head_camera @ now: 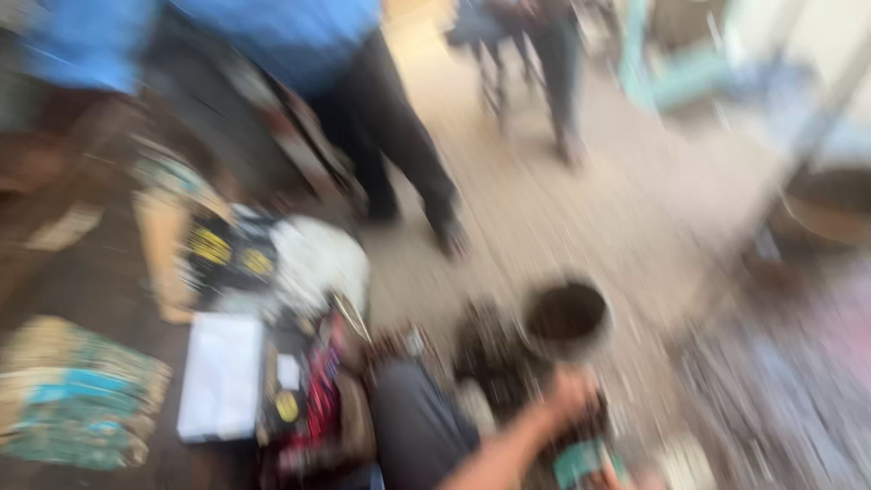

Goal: The person sits cross-legged on the floor and uses pliers to pull and remove copper wire from the slots of a circular electric motor stator. The person repeatedly rotates the stator to access different sections and continues removing wire until the end of the clip.

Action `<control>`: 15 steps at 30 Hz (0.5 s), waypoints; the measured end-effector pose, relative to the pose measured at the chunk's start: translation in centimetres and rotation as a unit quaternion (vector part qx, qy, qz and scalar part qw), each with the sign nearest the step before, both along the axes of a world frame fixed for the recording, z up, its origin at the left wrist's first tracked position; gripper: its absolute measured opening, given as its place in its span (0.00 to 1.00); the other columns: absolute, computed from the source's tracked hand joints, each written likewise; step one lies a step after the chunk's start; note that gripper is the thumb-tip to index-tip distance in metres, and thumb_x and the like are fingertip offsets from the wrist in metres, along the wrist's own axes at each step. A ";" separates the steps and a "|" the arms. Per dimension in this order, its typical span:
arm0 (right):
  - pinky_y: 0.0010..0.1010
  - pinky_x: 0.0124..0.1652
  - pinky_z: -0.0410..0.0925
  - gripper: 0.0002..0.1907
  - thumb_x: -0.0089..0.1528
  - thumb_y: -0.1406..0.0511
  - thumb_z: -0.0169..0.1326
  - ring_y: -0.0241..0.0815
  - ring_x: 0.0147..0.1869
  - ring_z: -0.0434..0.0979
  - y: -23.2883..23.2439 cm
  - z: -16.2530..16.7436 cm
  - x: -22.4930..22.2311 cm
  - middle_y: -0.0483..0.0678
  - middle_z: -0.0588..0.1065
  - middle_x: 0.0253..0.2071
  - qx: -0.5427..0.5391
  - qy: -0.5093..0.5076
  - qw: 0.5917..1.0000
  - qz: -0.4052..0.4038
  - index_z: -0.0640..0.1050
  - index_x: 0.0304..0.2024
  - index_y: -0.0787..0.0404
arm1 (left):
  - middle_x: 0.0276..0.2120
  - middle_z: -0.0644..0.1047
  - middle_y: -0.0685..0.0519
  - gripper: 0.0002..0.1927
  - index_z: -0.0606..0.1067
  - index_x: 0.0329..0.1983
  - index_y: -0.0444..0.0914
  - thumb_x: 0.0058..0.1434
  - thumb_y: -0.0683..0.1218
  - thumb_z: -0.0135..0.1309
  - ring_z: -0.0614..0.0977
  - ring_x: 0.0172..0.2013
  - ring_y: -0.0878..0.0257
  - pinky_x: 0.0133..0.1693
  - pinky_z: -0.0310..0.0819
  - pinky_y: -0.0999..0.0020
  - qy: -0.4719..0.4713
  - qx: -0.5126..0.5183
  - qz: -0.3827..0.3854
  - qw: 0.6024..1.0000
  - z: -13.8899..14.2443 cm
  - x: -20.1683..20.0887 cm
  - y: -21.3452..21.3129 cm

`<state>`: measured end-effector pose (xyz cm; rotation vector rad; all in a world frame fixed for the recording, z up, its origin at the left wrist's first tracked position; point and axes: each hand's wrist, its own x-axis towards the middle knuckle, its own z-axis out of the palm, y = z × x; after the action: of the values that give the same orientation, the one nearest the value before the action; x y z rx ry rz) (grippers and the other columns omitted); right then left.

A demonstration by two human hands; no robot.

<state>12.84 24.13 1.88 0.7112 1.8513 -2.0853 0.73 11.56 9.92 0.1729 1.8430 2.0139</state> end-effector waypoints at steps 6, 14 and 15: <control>0.26 0.12 0.49 0.25 0.69 0.50 0.56 0.30 0.09 0.53 1.5 0.5 7.7 0.38 0.58 0.10 -0.302 -0.002 0.953 0.019 0.67 0.23 0.55 | 0.22 0.75 0.57 0.18 0.75 0.24 0.39 0.73 0.45 0.49 0.73 0.23 0.68 0.25 0.64 0.69 0.094 -0.084 0.018 0.992 -7.0 0.4 0.1; 0.37 0.41 0.72 0.20 0.65 0.55 0.59 0.47 0.44 0.79 2.3 1.7 8.1 0.53 0.75 0.47 0.151 0.072 0.984 0.065 0.77 0.41 0.68 | 0.16 0.68 0.58 0.25 0.73 0.23 0.37 0.77 0.51 0.45 0.58 0.15 0.74 0.20 0.44 0.74 -0.021 0.028 0.018 0.999 -8.4 2.5 0.2; 0.39 0.50 0.71 0.20 0.66 0.55 0.59 0.50 0.51 0.79 2.3 1.6 7.7 0.54 0.76 0.53 0.207 0.123 0.968 0.075 0.78 0.43 0.68 | 0.16 0.67 0.58 0.25 0.73 0.23 0.37 0.78 0.51 0.45 0.58 0.16 0.73 0.21 0.44 0.74 -0.025 0.034 0.016 0.999 -8.2 2.4 0.1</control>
<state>20.58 26.41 3.50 0.3914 2.4349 -1.7737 3.08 11.70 1.71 0.1125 1.7591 2.0837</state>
